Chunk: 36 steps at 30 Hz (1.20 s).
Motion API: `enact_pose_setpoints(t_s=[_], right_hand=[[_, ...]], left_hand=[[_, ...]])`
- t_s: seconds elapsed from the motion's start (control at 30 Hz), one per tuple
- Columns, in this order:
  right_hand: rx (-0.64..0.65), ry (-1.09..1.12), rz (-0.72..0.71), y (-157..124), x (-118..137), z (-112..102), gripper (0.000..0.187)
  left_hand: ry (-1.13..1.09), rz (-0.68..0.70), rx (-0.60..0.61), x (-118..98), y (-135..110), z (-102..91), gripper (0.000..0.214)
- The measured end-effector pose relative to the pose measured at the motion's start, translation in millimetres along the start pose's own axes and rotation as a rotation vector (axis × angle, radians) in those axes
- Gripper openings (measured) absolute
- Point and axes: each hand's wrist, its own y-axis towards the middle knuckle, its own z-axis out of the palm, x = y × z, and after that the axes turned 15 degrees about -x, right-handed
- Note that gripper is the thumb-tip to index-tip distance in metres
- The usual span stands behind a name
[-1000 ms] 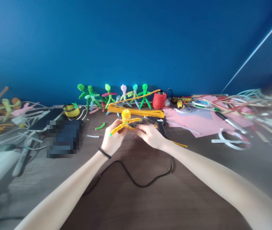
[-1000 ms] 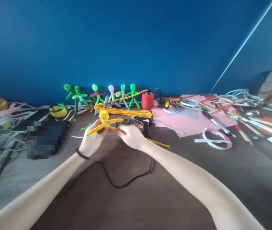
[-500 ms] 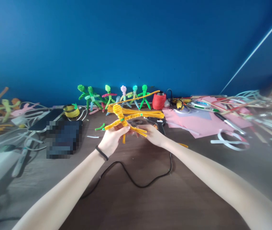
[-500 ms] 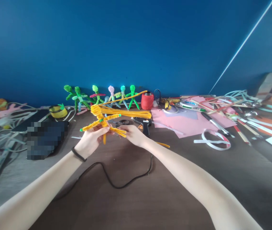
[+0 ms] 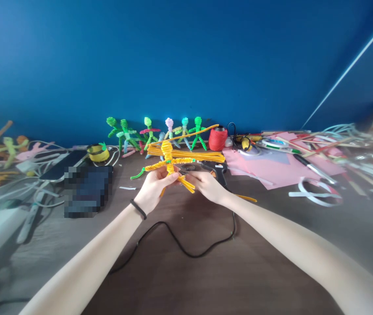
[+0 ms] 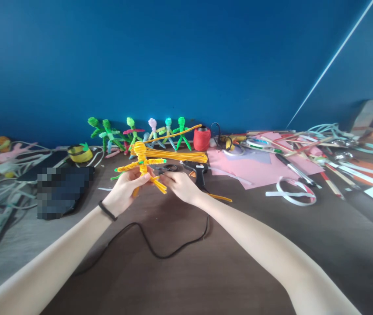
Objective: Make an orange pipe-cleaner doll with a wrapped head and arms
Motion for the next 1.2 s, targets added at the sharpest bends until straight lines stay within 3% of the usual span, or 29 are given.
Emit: enact_pose_setpoints(t_s=[0.23, 0.57, 0.67, 0.97, 1.2], right_hand=[[-0.089, -0.012, -0.035, 2, 1, -3, 0.032], [0.053, -0.034, -0.042, -6, 3, 3, 0.029], [0.124, -0.027, -0.076, -12, 6, 8, 0.019], [0.276, 0.093, 0.059, -20, 22, 14, 0.027], [0.374, 0.317, 0.205, -19, 23, 13, 0.033]], left_hand=[[0.056, -0.041, 0.059, 3, 4, -5.5, 0.020], [0.087, 0.054, 0.033, -2, -3, 2.5, 0.012], [0.074, 0.070, -0.022, -1, -4, 4.2, 0.013], [0.266, 0.183, -0.317, 1, -2, 4.8, 0.013], [0.364, 0.331, -0.398, 4, -5, 4.2, 0.012]])
